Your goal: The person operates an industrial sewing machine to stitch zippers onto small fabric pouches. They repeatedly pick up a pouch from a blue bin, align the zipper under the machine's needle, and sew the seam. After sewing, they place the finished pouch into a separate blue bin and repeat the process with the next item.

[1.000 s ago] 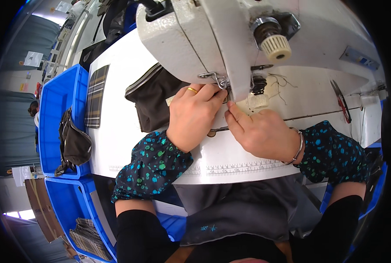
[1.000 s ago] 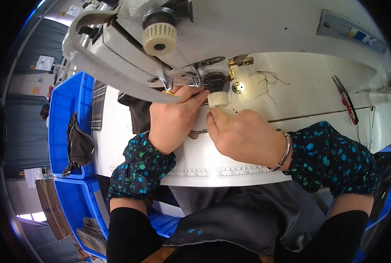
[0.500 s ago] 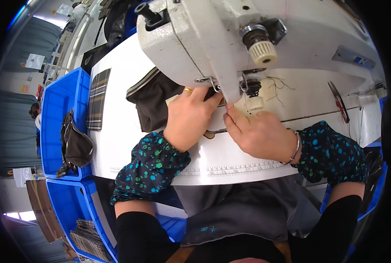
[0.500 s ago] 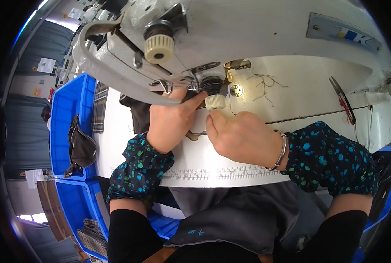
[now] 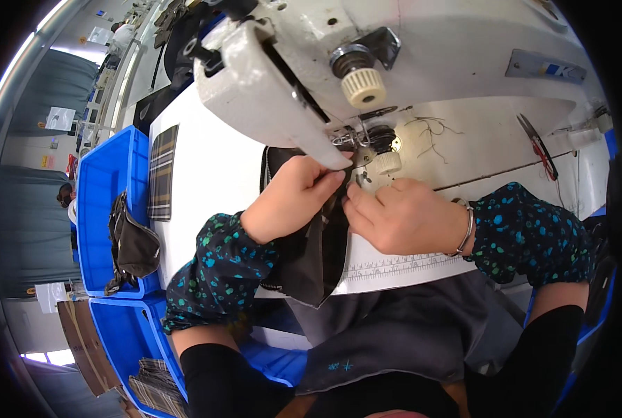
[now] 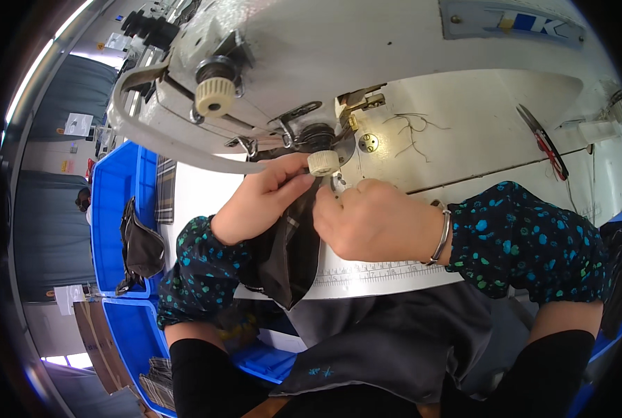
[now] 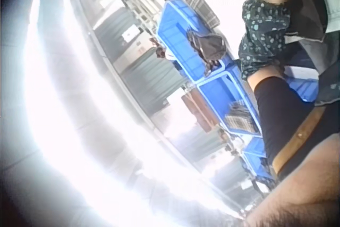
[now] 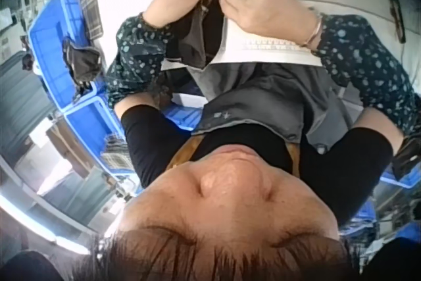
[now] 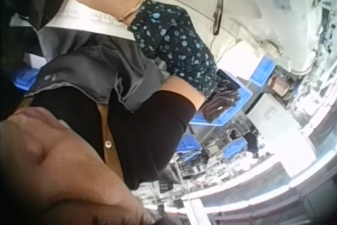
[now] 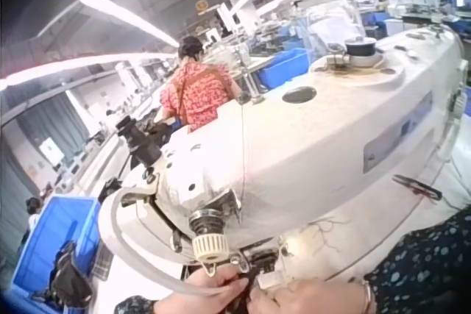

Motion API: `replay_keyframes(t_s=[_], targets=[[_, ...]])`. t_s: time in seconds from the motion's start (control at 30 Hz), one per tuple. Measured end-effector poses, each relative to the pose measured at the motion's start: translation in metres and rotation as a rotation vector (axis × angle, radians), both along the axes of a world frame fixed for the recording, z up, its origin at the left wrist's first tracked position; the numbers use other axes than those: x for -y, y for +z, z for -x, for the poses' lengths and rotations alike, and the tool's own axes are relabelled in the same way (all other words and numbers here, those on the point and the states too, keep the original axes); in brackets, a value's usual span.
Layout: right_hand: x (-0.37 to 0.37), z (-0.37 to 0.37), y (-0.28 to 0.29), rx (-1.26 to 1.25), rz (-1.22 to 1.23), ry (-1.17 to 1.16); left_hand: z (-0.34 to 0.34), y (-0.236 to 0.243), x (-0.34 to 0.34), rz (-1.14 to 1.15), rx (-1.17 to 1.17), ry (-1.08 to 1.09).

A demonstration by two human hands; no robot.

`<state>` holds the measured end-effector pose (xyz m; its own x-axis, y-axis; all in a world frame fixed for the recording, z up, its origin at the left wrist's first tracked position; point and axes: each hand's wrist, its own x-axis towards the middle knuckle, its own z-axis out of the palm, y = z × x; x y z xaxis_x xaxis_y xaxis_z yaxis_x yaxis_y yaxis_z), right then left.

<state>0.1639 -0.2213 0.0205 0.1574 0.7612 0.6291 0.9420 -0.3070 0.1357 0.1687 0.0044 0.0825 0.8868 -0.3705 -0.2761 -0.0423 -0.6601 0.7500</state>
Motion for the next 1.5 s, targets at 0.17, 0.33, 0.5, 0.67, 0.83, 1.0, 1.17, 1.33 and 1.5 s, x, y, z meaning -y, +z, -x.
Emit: replay_keyframes(t_s=[0.17, 0.33, 0.5, 0.67, 0.83, 1.0, 1.17, 1.33, 1.5], targets=[[-0.008, 0.003, 0.005, 0.056, -0.016, 0.064, 0.013, -0.012, 0.003, 0.116, 0.012, 0.110], [-0.008, 0.004, -0.003, 0.067, 0.019, 0.116, 0.009, -0.008, 0.003, -0.101, 0.310, -0.006], [-0.009, 0.010, -0.003, 0.067, -0.005, 0.154, 0.022, -0.007, 0.014, -0.566, 0.662, -0.025], [-0.005, 0.013, -0.001, 0.037, 0.011, 0.151, 0.028, -0.001, 0.022, -0.542, 0.618, -0.075], [0.004, 0.017, 0.006, -0.028, 0.091, 0.160, 0.032, -0.002, 0.024, -0.367, 0.560, -0.089], [0.008, 0.018, 0.008, 0.019, 0.096, 0.112, 0.037, -0.003, 0.031, -0.388, 0.537, -0.053], [0.007, 0.009, 0.003, 0.059, 0.034, 0.060, 0.029, -0.009, 0.031, -0.421, 0.596, -0.024], [0.010, 0.007, 0.008, -0.041, 0.171, -0.005, 0.021, -0.009, 0.021, -0.365, 0.552, -0.019], [0.011, 0.016, 0.015, -0.146, 0.171, 0.051, 0.034, 0.011, 0.004, -0.381, 0.630, 0.111]])
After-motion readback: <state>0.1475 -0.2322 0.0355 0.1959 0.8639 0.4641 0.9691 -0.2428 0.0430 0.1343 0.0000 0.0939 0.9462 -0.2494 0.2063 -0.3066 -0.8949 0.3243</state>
